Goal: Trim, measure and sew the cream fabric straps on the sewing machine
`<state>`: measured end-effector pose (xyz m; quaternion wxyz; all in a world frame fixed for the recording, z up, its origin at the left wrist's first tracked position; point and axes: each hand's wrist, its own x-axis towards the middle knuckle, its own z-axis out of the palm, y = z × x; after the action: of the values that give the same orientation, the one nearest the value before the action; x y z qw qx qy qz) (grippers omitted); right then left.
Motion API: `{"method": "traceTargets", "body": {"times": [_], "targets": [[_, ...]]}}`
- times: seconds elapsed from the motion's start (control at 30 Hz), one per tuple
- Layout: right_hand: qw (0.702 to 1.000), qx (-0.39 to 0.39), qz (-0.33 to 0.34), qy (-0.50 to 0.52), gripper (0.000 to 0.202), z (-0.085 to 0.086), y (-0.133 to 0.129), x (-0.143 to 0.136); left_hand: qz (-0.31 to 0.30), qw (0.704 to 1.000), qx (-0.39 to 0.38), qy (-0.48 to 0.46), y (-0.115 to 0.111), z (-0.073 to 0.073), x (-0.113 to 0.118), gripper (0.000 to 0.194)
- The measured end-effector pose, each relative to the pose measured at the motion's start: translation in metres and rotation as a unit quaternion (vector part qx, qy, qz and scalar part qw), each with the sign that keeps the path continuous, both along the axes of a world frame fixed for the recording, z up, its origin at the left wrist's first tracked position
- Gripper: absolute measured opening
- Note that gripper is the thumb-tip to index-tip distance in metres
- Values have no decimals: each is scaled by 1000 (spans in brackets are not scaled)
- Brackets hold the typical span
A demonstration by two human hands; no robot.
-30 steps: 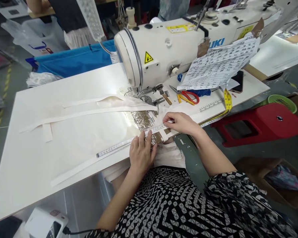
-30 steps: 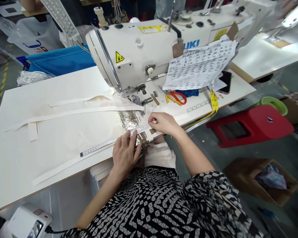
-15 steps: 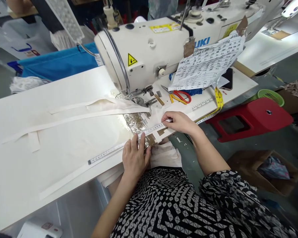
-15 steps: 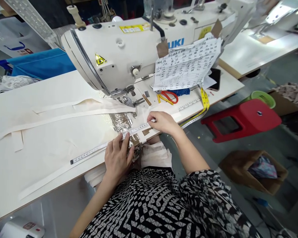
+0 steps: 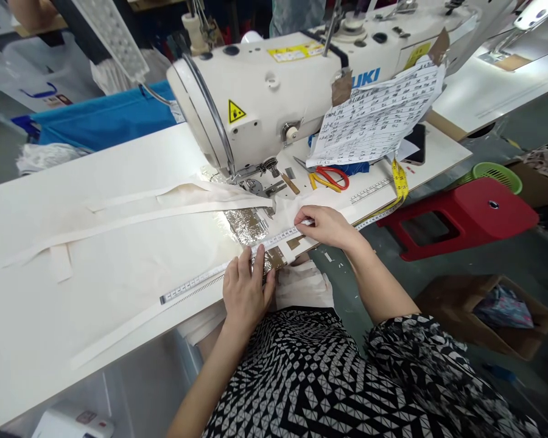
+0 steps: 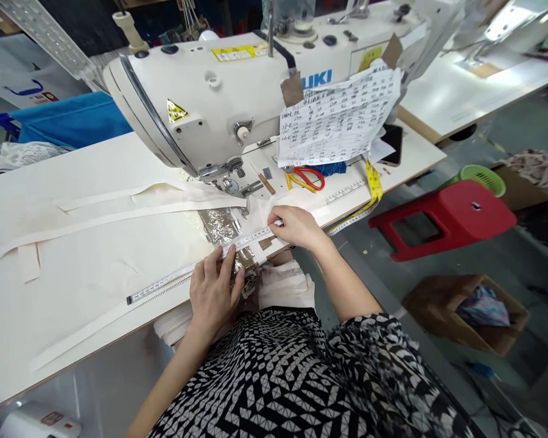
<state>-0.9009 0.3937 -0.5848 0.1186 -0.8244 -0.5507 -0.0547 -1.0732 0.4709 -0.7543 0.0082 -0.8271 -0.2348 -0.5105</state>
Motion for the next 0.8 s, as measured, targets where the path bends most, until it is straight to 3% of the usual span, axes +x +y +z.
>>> {"method": "traceTargets", "body": {"times": [0.17,0.27,0.4,0.47,0.53,0.63,0.73,0.8], "targets": [[1000,14,8,8,9,-2,5,0,-3,1000,4,-15,4,2,2,47],[997,34,40,57,11,6,0,-1,-42,998,-15,-36,7,0,4,49],[988,-14,90,122,18,29,-29,6,-122,985,-65,-104,14,-17,-7,50],[988,-48,105,107,19,34,-47,15,-111,981,-96,-128,19,-31,-21,52],[991,-19,126,42,20,29,-58,27,-63,983,-119,-124,26,-45,-41,55],[976,65,186,-92,24,8,-55,38,12,988,-130,-86,34,-58,-76,64],[947,78,249,-186,34,-13,-45,39,34,992,-114,-37,39,-66,-105,70],[934,92,249,-239,30,-19,-44,36,41,994,-92,-40,41,-74,-116,58]]}}
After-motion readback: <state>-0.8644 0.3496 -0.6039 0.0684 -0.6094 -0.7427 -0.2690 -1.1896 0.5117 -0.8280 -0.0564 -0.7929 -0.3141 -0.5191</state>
